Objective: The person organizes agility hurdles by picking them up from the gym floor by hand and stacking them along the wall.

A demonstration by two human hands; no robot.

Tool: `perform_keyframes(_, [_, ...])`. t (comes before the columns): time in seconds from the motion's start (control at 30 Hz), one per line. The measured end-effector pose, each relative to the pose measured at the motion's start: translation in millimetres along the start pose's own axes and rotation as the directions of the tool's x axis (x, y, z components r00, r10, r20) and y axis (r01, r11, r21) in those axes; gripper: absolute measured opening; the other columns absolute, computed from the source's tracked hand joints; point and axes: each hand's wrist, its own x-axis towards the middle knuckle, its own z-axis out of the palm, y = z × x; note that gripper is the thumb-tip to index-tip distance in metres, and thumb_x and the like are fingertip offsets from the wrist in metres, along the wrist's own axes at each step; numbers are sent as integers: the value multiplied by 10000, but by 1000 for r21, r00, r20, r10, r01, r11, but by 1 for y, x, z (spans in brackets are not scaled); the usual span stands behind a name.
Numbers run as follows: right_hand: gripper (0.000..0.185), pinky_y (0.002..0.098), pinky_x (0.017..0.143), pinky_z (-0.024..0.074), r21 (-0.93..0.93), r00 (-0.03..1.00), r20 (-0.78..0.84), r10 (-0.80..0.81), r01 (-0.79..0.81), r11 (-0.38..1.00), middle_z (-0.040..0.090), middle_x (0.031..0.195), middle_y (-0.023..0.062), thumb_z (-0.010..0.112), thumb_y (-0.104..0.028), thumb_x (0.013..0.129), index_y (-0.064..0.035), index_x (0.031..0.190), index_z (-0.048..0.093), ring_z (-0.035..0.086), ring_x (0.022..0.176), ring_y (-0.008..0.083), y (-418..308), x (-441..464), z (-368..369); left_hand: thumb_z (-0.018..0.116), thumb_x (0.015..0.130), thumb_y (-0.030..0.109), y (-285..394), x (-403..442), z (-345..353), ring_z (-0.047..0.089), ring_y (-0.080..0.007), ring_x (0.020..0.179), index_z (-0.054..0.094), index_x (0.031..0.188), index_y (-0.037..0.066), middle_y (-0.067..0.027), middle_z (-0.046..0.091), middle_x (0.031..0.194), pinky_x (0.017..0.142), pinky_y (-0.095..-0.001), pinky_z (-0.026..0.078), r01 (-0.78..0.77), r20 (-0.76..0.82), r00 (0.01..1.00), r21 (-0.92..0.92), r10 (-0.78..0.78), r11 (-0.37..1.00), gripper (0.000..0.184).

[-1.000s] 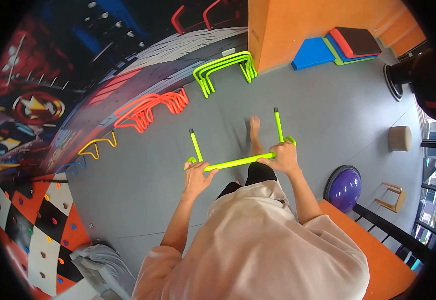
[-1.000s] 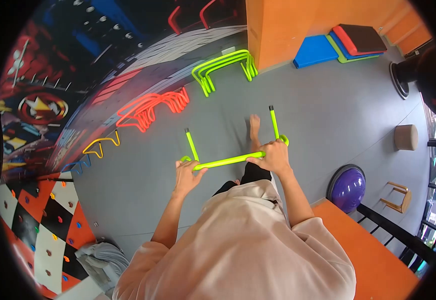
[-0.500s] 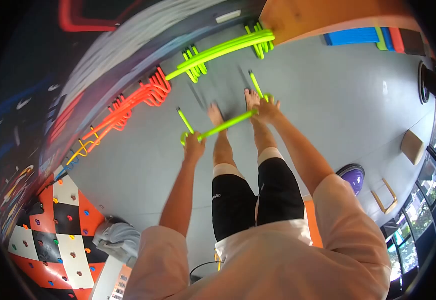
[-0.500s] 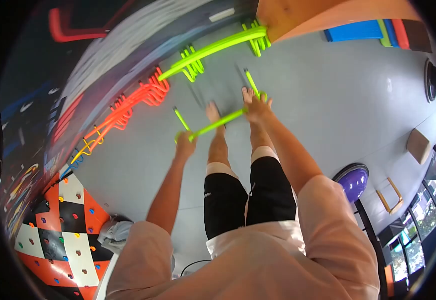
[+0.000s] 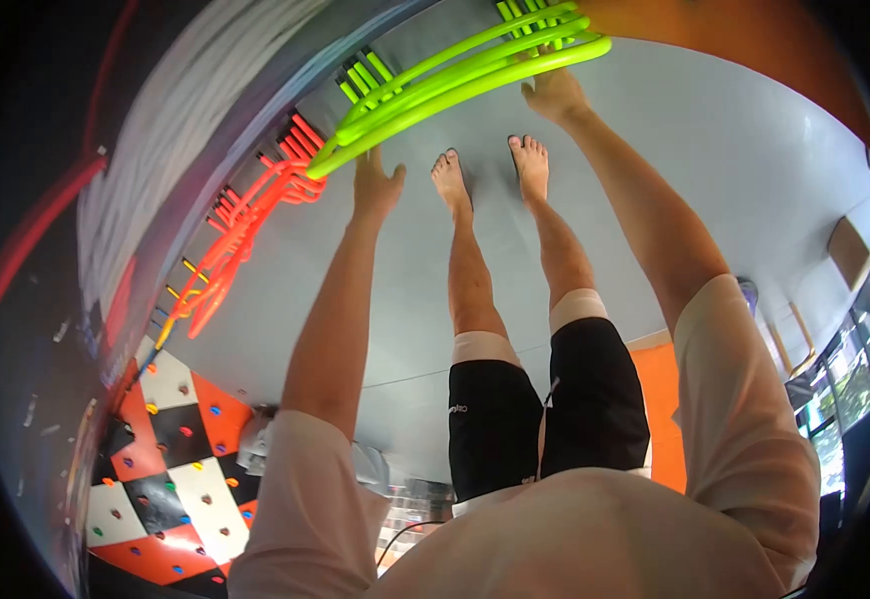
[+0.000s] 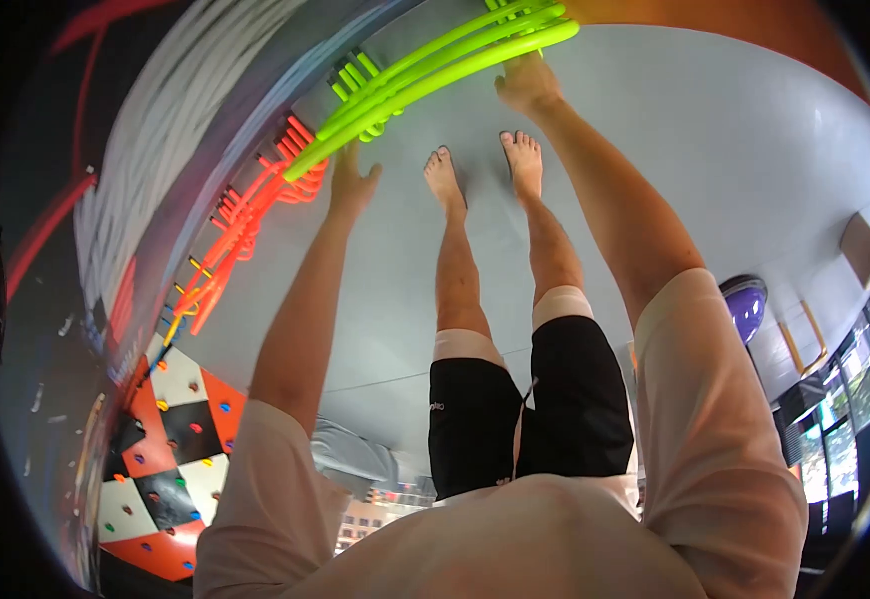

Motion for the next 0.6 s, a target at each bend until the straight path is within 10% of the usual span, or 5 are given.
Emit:
perform_keyframes(0.2, [638, 475, 1141, 368, 247, 986, -101, 133, -105, 963, 393, 1505, 268, 676, -142, 825, -142, 1435, 488, 374, 1408, 407, -57, -145, -49, 661, 901, 205, 70, -120, -75, 367, -449, 1396, 484, 1406, 23, -306, 414, 1471, 1154, -503, 310, -135, 135, 980, -69, 143, 988, 565])
perform_keyframes(0.37, [625, 459, 1137, 382, 131, 906, -398, -143, 211, 969, 535, 1395, 194, 679, -17, 740, -58, 1348, 543, 456, 1341, 391, -108, -274, -113, 659, 893, 99, 197, -201, -197, 651, -372, 994, 625, 1133, -5, -203, 666, 1080, 861, -440, 519, -315, 164, 916, -274, 367, 909, 263])
perform_keyframes(0.6, [492, 447, 1088, 415, 432, 558, -735, 384, -51, 900, 590, 1327, 173, 641, -118, 842, -90, 1325, 551, 529, 1257, 367, -237, -495, -251, 640, 948, 140, 272, -247, -251, 702, -228, 974, 671, 1120, 3, -134, 722, 1030, 873, -338, 536, -548, 450, 548, -443, 705, 709, 223])
